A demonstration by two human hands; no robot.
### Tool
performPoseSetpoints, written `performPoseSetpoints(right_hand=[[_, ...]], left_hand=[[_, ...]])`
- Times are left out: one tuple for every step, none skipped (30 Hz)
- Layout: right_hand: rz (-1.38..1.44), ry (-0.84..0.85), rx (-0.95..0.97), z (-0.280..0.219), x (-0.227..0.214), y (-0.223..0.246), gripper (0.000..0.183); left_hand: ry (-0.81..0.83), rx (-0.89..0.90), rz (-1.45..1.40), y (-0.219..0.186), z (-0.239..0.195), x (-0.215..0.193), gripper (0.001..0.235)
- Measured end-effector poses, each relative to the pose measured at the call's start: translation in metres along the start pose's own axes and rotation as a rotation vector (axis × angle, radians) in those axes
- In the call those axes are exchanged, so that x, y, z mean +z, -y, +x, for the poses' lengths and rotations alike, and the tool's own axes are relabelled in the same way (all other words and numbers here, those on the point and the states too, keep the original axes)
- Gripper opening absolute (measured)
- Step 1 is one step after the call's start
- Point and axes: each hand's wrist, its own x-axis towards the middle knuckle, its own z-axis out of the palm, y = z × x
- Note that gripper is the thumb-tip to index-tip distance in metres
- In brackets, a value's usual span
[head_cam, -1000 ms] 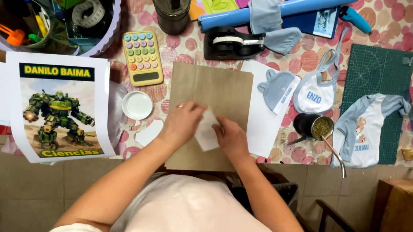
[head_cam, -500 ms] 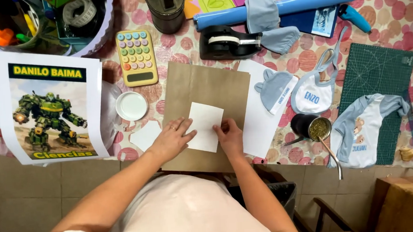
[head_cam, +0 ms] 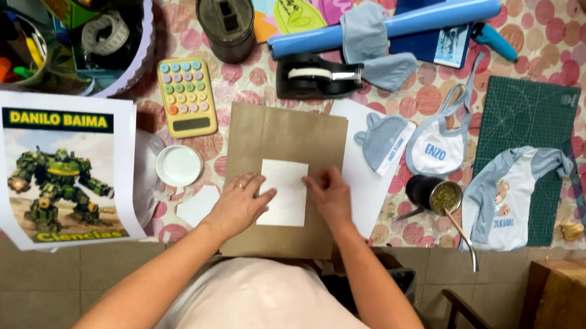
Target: Cutting out printed labels and using a heat press machine to apply them to paper bags
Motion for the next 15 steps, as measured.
performPoseSetpoints(right_hand=[[0.033,-0.052,-0.083,0.008,-0.012,0.005,0.033],[0.032,-0.055,-0.082,0.033,-0.028,0.026,0.033],[-0.018,-0.154,-0.315,0.053,-0.046,0.045,0.023],[-0.067,-0.251,-0.549,0.074,-0.062,0.063,0.014],[-0.066,-0.253,-0.552,0.095,-0.072,0.074,0.014],[-0.124,-0.267,-0.693,0.117,-0.083,0.086,0.012],[-0.183,-0.281,-0.834,0.14,-0.095,0.098,0.021],[-0.183,-0.286,-0.837,0.163,-0.097,0.098,0.021],[-0.339,-0.256,-0.82,0.183,-0.096,0.096,0.019],[-0.495,-0.225,-0.8,0.203,-0.095,0.093,0.017],[-0.494,-0.224,-0.797,0.217,-0.091,0.088,0.017],[-0.507,-0.15,-0.724,0.231,-0.087,0.083,0.012],[-0.522,-0.068,-0.649,0.243,-0.082,0.077,0.01],[-0.522,-0.059,-0.645,0.241,-0.089,0.08,0.01],[-0.517,0.001,-0.611,0.241,-0.097,0.085,0.011]], left_hand=[[-0.068,-0.01,-0.036,0.002,0.009,-0.007,0.045],[-0.07,-0.007,-0.036,0.009,0.037,-0.025,0.045],[-0.196,0.019,0.001,0.01,0.059,-0.041,0.048],[-0.322,0.044,0.039,0.011,0.082,-0.056,0.051],[-0.325,0.045,0.041,0.013,0.104,-0.063,0.051],[-0.402,0.049,0.074,0.015,0.127,-0.071,0.052],[-0.481,0.055,0.107,0.017,0.151,-0.08,0.054],[-0.485,0.058,0.11,0.022,0.172,-0.084,0.054],[-0.483,0.042,0.125,0.024,0.189,-0.085,0.053],[-0.481,0.026,0.141,0.027,0.205,-0.086,0.052],[-0.478,0.026,0.141,0.029,0.213,-0.085,0.052],[-0.432,0.013,0.163,0.032,0.222,-0.083,0.054],[-0.382,-0.006,0.18,0.032,0.228,-0.08,0.056],[-0.375,-0.012,0.175,0.028,0.228,-0.08,0.056],[-0.374,-0.014,0.183,0.026,0.232,-0.081,0.054]])
